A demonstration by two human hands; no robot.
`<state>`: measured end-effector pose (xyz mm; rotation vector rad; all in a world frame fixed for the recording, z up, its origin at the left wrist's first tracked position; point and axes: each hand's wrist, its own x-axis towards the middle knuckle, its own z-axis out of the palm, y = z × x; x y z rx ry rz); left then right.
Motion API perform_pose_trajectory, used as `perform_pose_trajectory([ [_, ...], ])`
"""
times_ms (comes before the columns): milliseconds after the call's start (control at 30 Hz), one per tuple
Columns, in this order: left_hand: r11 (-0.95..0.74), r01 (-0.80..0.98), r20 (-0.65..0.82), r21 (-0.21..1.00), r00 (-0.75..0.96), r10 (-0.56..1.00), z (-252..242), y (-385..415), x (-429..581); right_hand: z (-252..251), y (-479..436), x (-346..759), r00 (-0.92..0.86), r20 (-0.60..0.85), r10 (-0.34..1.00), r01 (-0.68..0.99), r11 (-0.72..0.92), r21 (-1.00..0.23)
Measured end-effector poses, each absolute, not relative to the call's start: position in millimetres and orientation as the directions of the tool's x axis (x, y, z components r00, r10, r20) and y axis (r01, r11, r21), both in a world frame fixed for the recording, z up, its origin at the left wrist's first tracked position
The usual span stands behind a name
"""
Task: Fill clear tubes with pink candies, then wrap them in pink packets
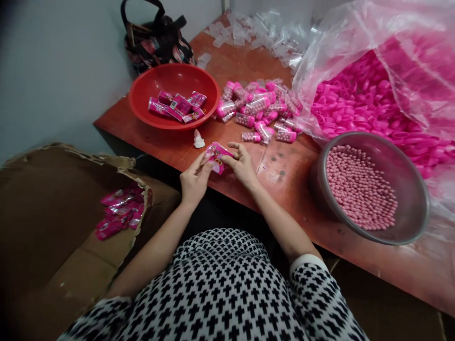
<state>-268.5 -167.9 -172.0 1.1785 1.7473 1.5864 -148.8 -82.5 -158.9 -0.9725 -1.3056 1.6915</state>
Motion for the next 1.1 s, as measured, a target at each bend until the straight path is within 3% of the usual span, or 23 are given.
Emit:
perform_pose_trajectory([
  [100, 0.101, -0.173, -0.169, 0.98, -0.44, 0.882, -163, -173, -272, -145, -79, -142, -0.555, -0.149, 0.819, -0.017, -0.19, -0.982],
  [200, 0.202, -0.417, -0.343, 0.886, -0.297, 0.891, -160, -175, -272, -141, -76, -143, -0.624, -0.158, 0.765, 0.088, -0.133, -0.987],
  [300, 0.213, -0.502, -0.392, 0.839, -0.283, 0.876, -161, -176, -270, -147, -73, -149, -0.606, -0.119, 0.786, 0.155, -0.03, -0.987],
  [433, 0.145, -0.442, -0.371, 0.885, -0.483, 0.793, -166, -178, -276, -160, -69, -156, -0.533, -0.035, 0.845, 0.331, 0.17, -0.928],
  [533, 0.148, -0.457, -0.406, 0.877, -0.543, 0.735, -168, -180, -283, -164, -64, -157, -0.566, 0.052, 0.823, 0.567, 0.434, -0.7],
  [633, 0.185, -0.565, -0.502, 0.804, -0.481, 0.719, -166, -182, -285, -155, -55, -153, -0.657, 0.125, 0.744, 0.656, 0.645, -0.392],
  [700, 0.185, -0.601, -0.527, 0.777, -0.462, 0.714, -164, -183, -284, -144, -42, -145, -0.598, 0.215, 0.772, 0.713, 0.635, -0.296],
  [800, 0.183, -0.632, -0.539, 0.753, -0.433, 0.723, -161, -182, -279, -129, -14, -127, -0.395, 0.302, 0.868, 0.862, 0.464, -0.205],
  [933, 0.184, -0.701, -0.569, 0.689, -0.367, 0.736, -158, -179, -272, -127, 24, -98, -0.336, 0.125, 0.934, 0.934, 0.347, -0.084],
  [1033, 0.17, -0.722, -0.576, 0.67, -0.361, 0.734, -157, -180, -268, -131, 31, -86, -0.361, 0.153, 0.92, 0.916, 0.381, -0.128],
  [1100, 0.175, -0.713, -0.563, 0.679, -0.353, 0.747, -156, -181, -265, -129, 17, -86, -0.315, 0.23, 0.921, 0.877, 0.375, -0.3],
])
